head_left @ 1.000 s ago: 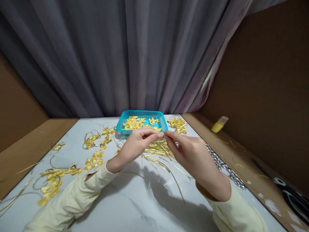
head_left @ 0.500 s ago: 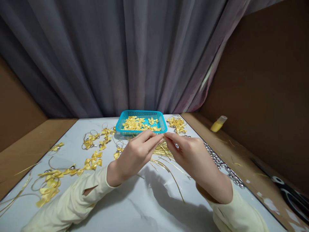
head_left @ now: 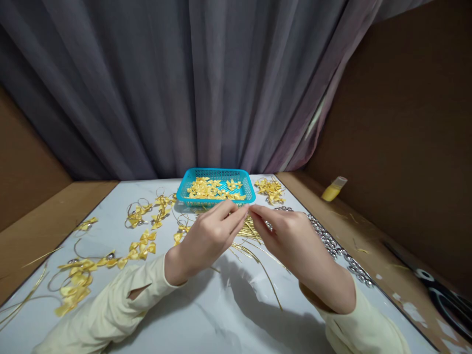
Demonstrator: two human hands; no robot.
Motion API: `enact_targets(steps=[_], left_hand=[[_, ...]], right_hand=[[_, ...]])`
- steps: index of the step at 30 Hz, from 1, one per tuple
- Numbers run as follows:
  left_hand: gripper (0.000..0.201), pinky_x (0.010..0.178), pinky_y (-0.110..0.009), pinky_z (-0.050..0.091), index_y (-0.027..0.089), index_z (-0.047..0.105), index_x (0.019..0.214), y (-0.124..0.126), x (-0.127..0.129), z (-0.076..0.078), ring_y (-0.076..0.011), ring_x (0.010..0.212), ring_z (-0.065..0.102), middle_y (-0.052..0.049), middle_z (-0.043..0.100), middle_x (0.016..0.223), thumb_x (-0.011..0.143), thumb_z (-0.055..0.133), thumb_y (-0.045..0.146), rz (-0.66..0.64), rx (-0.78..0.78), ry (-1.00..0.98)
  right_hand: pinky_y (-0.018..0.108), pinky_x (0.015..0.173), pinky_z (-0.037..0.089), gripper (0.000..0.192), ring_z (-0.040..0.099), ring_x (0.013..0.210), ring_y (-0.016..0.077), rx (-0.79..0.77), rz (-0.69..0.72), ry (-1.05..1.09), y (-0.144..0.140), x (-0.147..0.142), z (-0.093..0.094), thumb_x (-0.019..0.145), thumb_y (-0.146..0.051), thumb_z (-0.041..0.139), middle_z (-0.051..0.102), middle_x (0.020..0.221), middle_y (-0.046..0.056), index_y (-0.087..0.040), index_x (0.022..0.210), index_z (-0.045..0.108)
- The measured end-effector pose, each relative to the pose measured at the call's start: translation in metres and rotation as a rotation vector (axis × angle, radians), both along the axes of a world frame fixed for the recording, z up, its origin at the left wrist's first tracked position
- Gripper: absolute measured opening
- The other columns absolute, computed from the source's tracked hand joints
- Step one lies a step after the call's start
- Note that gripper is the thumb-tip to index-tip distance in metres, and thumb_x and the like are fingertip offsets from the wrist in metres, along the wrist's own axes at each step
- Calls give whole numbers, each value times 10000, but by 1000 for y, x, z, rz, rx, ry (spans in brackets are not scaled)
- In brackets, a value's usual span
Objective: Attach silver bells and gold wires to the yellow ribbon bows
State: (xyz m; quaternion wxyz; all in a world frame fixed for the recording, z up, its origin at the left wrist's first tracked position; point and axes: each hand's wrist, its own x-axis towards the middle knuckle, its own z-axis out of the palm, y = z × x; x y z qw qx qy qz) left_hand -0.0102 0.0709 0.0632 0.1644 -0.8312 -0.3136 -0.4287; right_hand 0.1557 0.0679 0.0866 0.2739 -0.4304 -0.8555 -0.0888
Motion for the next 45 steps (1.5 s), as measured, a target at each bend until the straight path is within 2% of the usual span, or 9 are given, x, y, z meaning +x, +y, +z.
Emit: enact_targets(steps=[9,19,24,30,38,45], left_hand=[[206,602,-272,561,24,591,1011,1,1,-1,-138,660,590,-74,610,715,897,440,104,16,33,41],[193,614,-277,562,42,595,991,0,1,-3,-133,659,586,-65,602,720,897,443,114,31,17,42],[193,614,-268,546,47,607,957,1,0,-3,-133,653,584,-60,583,728,896,435,110,-3,-28,14],[152,656,-245,500,121,632,897,3,-2,-3,-112,676,559,-35,587,769,872,482,121,-78,-146,-108],[123,482,-195,409,129,695,738,2,1,13,-76,497,468,16,546,573,775,582,97,-70,-455,-268],[111,530,-211,470,156,712,753,3,-4,22,-123,629,599,-24,666,699,779,606,171,-139,-796,-392]], right_hand=[[231,436,241,248,430,385,101,-15,-8,-2,0,-2,1,863,-167,417,569,488,8,-140,712,612],[235,444,244,235,458,391,106,-5,-9,-15,-1,-2,1,854,-163,425,592,502,17,-141,715,613],[237,440,243,256,465,387,107,-23,-16,-31,-1,-3,1,857,-165,414,590,492,17,-143,696,612],[233,441,261,241,517,413,122,-32,-20,-12,0,-1,-1,868,-175,402,625,537,30,-142,774,622],[220,438,288,159,539,429,125,-48,3,39,0,0,3,865,-179,393,623,570,16,-162,824,545],[222,448,322,147,584,475,147,-104,6,113,0,0,4,891,-213,351,653,640,49,-175,875,492]])
